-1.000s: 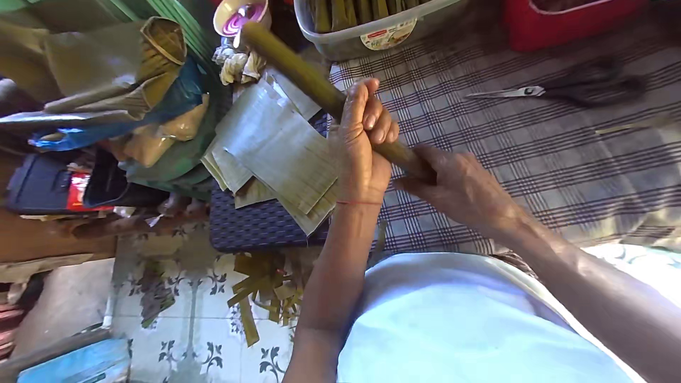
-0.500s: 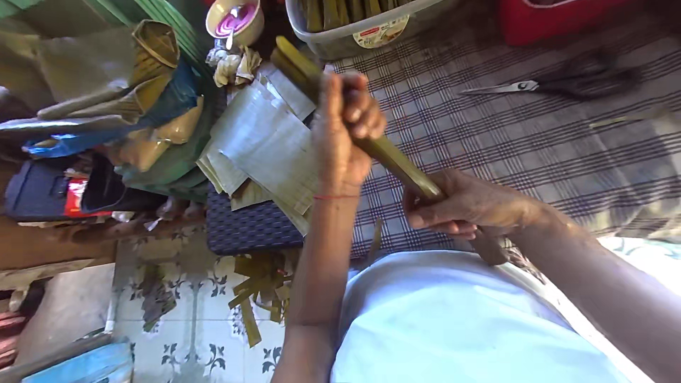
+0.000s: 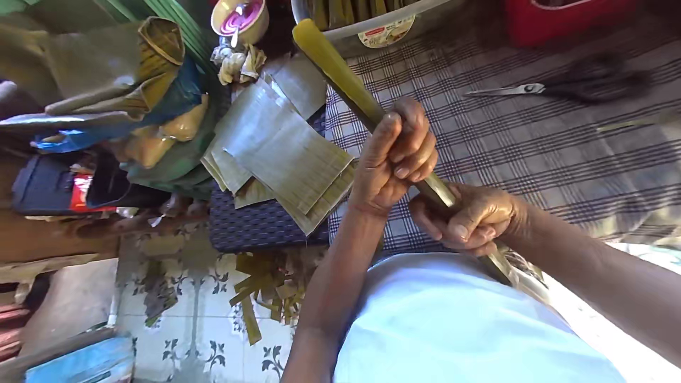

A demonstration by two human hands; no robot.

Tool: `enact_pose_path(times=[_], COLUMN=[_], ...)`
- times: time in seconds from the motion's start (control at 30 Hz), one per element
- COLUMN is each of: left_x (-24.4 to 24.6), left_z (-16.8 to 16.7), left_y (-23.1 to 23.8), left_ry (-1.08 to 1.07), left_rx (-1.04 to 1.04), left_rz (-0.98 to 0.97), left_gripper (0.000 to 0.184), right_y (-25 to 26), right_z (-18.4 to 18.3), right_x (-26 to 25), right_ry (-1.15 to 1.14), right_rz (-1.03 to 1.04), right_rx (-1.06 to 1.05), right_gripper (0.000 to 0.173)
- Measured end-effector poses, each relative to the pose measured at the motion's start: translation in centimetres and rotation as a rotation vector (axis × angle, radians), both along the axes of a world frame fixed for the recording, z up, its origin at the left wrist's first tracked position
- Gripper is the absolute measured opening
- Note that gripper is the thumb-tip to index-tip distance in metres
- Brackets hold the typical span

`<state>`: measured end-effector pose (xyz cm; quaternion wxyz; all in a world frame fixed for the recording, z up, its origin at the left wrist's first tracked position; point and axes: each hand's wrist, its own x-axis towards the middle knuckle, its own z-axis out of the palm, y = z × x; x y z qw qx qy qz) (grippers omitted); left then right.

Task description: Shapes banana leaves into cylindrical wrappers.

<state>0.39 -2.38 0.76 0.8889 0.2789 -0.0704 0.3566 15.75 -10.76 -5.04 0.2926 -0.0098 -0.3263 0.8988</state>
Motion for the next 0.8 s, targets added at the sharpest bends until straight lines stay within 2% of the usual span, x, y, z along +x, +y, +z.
enact_pose_path(times=[0.07,0.1,0.17,0.23,0.33,0.43,0.57,0.7,0.8], left_x=[0.3,0.4,0.6,0.9,1.7,2.1,2.3,2.5,2.2], left_z=[-0.2,-0.2,0.1,0.5,0.6,0.3,-0.1,0.0,-0.2], left_y=[0.7,0.9,0.7,0.3,0.0,-0.3,-0.3,0.0,-0.2], left_ry=[-0.067,-0.052,0.072,0.248,0.439,0.507,0.534,0.566,0.618], left_rx=[-0.009,-0.028,-0.102,-0.169,-0.223,-0.190,-0.211,-0.318,-0.253], left_rz=[-0.061,-0.028,0.141,0.328,0.488,0.555,0.599,0.646,0.666], left_gripper=[0.018,0.015,0.017,0.026,0.025,0.021,0.020,0.021,0.013], right_y=[0.3,0.4,0.4,0.2,0.0,0.1,-0.3,-1.0,-1.4], right_z=[-0.1,0.2,1.5,3.2,3.8,2.9,2.4,1.7,1.6], right_x=[0.1,0.4,0.9,0.3,-1.0,-1.9,-3.0,-3.7,-3.6], right_ry=[-0.011,-0.079,-0.357,-0.729,-1.251,-1.564,-1.773,-1.804,-1.828], right_rz=[0.011,-0.012,-0.120,-0.313,-0.614,-0.791,-0.920,-1.099,-1.154], right_rx=[0.013,0.001,-0.048,-0.037,0.208,0.434,0.637,0.820,0.883], right_gripper=[0.027,0.025,0.021,0.017,0.022,0.024,0.027,0.029,0.035])
